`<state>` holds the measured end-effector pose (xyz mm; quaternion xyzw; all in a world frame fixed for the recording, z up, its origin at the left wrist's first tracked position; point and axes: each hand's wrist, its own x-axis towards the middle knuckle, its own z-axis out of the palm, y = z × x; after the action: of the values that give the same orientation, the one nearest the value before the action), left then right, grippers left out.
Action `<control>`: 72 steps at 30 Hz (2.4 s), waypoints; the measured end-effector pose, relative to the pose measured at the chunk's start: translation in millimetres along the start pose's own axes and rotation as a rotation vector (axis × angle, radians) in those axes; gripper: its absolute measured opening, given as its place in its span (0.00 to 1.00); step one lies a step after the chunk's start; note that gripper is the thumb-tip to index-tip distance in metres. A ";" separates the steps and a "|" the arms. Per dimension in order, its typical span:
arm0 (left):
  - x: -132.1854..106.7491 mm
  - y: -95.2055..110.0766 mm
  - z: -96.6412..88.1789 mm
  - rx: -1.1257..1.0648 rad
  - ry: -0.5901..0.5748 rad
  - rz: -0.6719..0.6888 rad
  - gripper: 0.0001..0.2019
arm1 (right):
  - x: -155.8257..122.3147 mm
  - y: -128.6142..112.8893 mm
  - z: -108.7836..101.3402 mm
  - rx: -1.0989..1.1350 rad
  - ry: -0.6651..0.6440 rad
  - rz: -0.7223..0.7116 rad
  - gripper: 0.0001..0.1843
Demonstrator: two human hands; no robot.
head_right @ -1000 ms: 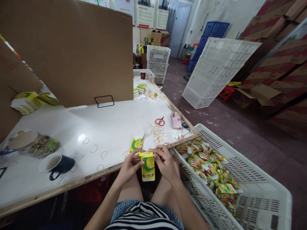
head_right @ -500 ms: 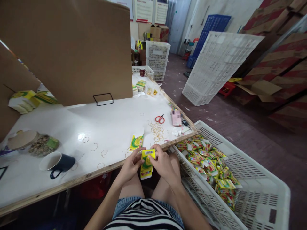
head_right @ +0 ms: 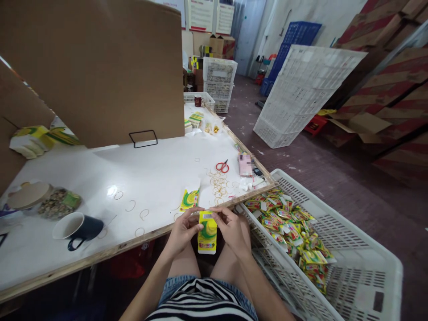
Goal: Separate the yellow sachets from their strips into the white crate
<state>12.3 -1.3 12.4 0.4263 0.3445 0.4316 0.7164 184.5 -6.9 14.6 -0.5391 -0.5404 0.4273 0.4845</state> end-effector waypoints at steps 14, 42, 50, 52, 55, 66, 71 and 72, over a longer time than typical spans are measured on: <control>56.6 -30.4 -32.0 1.009 0.496 0.131 0.15 | 4.5 3.0 -58.9 -0.628 0.644 -0.371 0.12; 9.9 -18.1 -8.7 0.255 0.323 0.140 0.10 | 13.3 6.5 48.8 -0.295 0.080 -0.274 0.11; 4.0 -15.1 6.7 -0.341 -0.069 -0.144 0.22 | -1.8 -2.2 42.2 -0.041 0.161 -0.162 0.08; 4.9 -17.8 10.5 -0.322 -0.057 -0.099 0.22 | -3.9 -3.4 41.4 -0.061 0.180 -0.167 0.07; 6.5 -22.9 11.5 -0.242 0.070 -0.026 0.23 | -6.3 -3.5 39.1 -0.147 0.288 -0.190 0.14; 1.6 -24.4 5.0 0.104 0.290 0.047 0.23 | -5.3 3.8 23.6 -0.163 0.175 0.023 0.13; -4.6 -12.9 1.0 0.158 0.131 0.071 0.32 | -3.6 5.9 14.9 -0.009 0.085 -0.070 0.21; -5.3 -10.0 -0.7 0.156 0.089 0.069 0.32 | -3.6 6.0 13.0 0.001 0.051 -0.079 0.20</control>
<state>12.9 -8.5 3.7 0.4730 0.3937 0.4462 0.6497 172.5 -9.3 6.3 -0.5279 -0.5486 0.3939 0.5150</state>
